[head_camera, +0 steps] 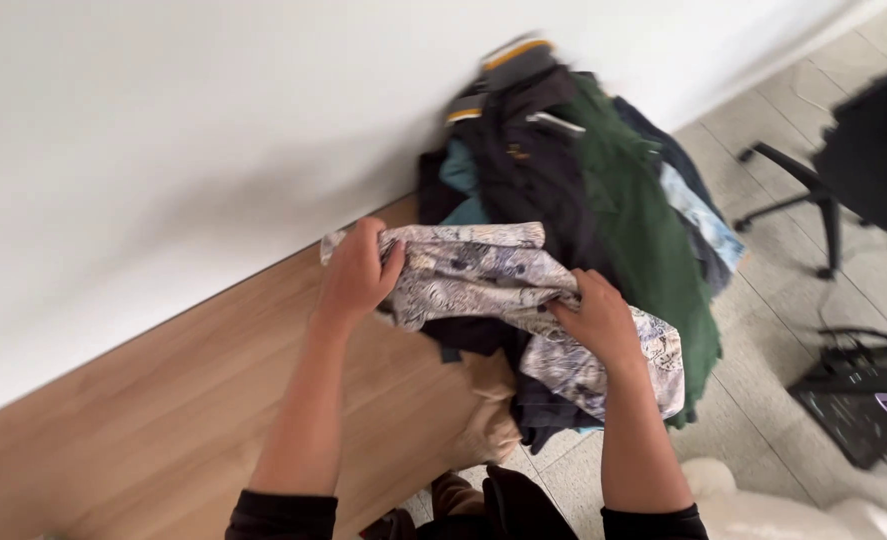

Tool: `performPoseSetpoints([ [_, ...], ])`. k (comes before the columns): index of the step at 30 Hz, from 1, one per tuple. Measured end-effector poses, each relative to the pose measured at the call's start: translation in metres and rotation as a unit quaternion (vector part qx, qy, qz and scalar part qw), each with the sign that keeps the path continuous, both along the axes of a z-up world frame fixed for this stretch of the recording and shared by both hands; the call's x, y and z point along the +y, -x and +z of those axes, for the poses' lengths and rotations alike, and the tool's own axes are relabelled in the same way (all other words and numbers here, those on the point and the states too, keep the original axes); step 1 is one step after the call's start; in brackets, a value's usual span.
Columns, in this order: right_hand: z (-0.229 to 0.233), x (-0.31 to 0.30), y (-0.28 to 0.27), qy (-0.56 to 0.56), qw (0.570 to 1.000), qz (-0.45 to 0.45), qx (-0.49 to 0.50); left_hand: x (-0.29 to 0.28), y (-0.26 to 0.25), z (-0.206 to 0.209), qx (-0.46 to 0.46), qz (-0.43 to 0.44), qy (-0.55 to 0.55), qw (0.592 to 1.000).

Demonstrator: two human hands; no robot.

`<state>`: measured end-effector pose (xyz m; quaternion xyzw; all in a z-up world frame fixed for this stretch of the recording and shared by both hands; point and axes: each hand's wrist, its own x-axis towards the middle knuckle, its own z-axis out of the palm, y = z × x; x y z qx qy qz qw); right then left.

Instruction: Folding three different shirts neatly on a wooden table.

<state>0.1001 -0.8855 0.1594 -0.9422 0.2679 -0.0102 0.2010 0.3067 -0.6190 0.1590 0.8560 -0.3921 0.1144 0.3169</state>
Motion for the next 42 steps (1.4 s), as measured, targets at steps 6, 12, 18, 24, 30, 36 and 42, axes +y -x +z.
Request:
performPoseSetpoints([
  [6,-0.009,0.098,-0.03,0.0,0.995,0.096,0.019,0.126,0.046,0.004,0.067,0.121,0.025,0.99],
  [12,-0.037,0.205,-0.066,-0.082,0.977,0.199,0.005,0.236,0.071,-0.025,-0.045,0.259,0.002,0.965],
  [18,-0.031,0.279,-0.073,-0.247,0.903,0.346,-0.066,0.323,0.097,-0.024,-0.04,0.303,-0.016,0.952],
  [24,-0.024,0.316,-0.085,-0.173,0.887,0.425,-0.049,0.377,0.108,-0.014,0.061,0.357,-0.028,0.932],
  [30,-0.054,0.33,-0.082,0.046,0.865,0.499,0.014,0.403,0.134,-0.006,0.182,0.361,0.027,0.914],
  [36,-0.114,0.336,-0.061,0.073,0.816,0.567,0.089,0.388,0.155,-0.014,0.245,0.411,0.152,0.865],
  [42,-0.076,0.348,-0.057,-0.032,0.881,0.426,0.203,0.388,0.151,-0.034,0.23,0.447,0.095,0.86],
])
